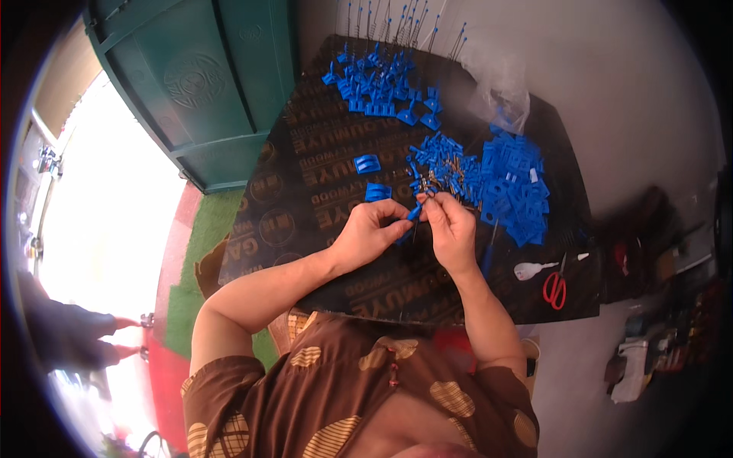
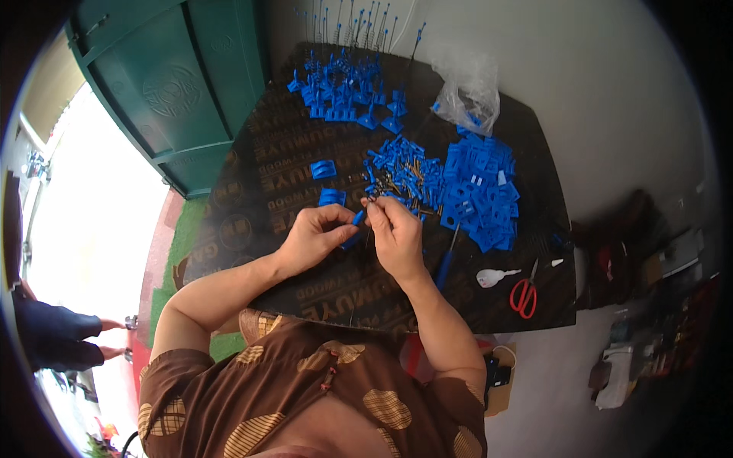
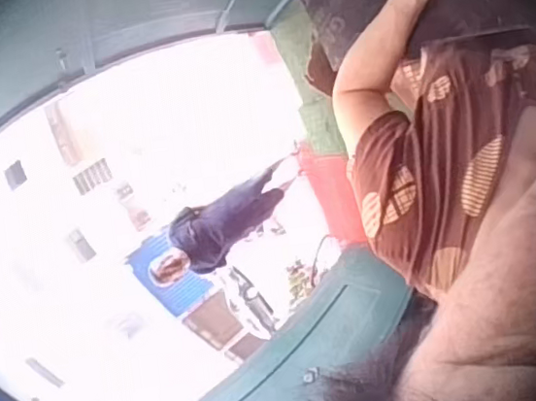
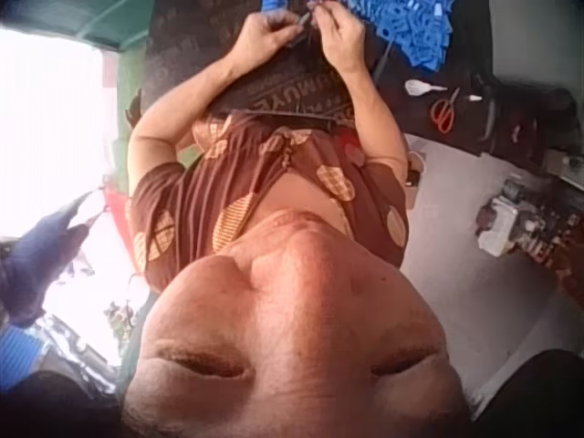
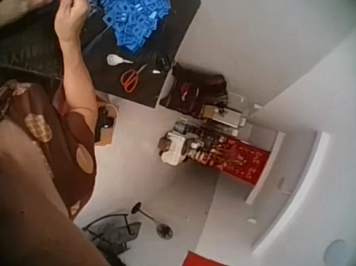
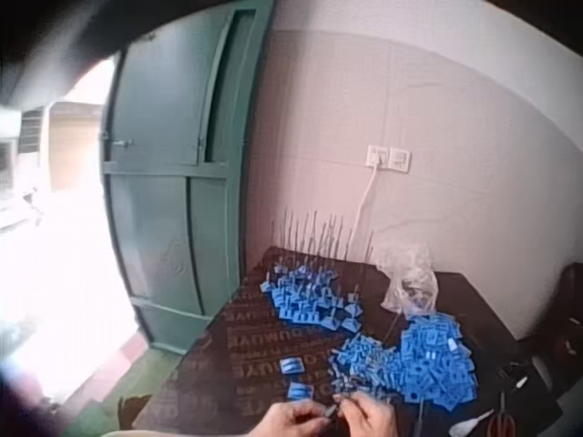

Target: The person assembles small blue plastic housing components with metal springs, applying adhesive by hand.

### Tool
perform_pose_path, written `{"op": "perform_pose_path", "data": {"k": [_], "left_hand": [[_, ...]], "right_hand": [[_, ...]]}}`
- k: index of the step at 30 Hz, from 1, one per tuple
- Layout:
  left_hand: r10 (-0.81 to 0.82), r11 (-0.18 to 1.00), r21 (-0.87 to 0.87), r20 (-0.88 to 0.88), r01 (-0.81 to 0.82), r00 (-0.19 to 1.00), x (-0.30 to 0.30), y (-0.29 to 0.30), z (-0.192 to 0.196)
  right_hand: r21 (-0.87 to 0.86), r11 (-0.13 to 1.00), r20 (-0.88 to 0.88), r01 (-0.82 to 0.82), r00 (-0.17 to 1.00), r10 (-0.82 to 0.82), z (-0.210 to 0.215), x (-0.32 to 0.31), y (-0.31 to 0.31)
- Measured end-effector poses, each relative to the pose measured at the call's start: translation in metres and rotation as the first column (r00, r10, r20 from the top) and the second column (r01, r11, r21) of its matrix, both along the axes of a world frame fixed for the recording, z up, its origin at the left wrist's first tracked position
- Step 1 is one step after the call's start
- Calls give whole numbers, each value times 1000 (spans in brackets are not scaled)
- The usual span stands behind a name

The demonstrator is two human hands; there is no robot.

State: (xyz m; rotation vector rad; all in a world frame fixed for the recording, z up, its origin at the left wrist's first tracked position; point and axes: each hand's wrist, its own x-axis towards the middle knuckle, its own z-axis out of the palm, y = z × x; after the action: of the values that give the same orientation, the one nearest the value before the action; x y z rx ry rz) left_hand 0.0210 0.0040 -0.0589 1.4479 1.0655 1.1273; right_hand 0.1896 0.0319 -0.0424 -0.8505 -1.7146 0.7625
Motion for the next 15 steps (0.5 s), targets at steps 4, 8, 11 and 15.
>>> {"op": "perform_pose_path", "data": {"k": [4,8,11,15], "left_hand": [[-1,995,-95,76,8,997,-1,3,3],[-5,992,-128,125,21,992,-2,6,4],[-6,989,-145,134,26,991,0,6,7],[10,994,-107,139,5,990,0,3,4]], "right_hand": [[-40,999,-7,-2,1000,2,2,-1,1],[-84,995,-40,-54,998,51,2,1,3],[-112,991,-49,-70,997,65,3,1,3],[-198,975,-89,-102,992,86,5,3,0]]}}
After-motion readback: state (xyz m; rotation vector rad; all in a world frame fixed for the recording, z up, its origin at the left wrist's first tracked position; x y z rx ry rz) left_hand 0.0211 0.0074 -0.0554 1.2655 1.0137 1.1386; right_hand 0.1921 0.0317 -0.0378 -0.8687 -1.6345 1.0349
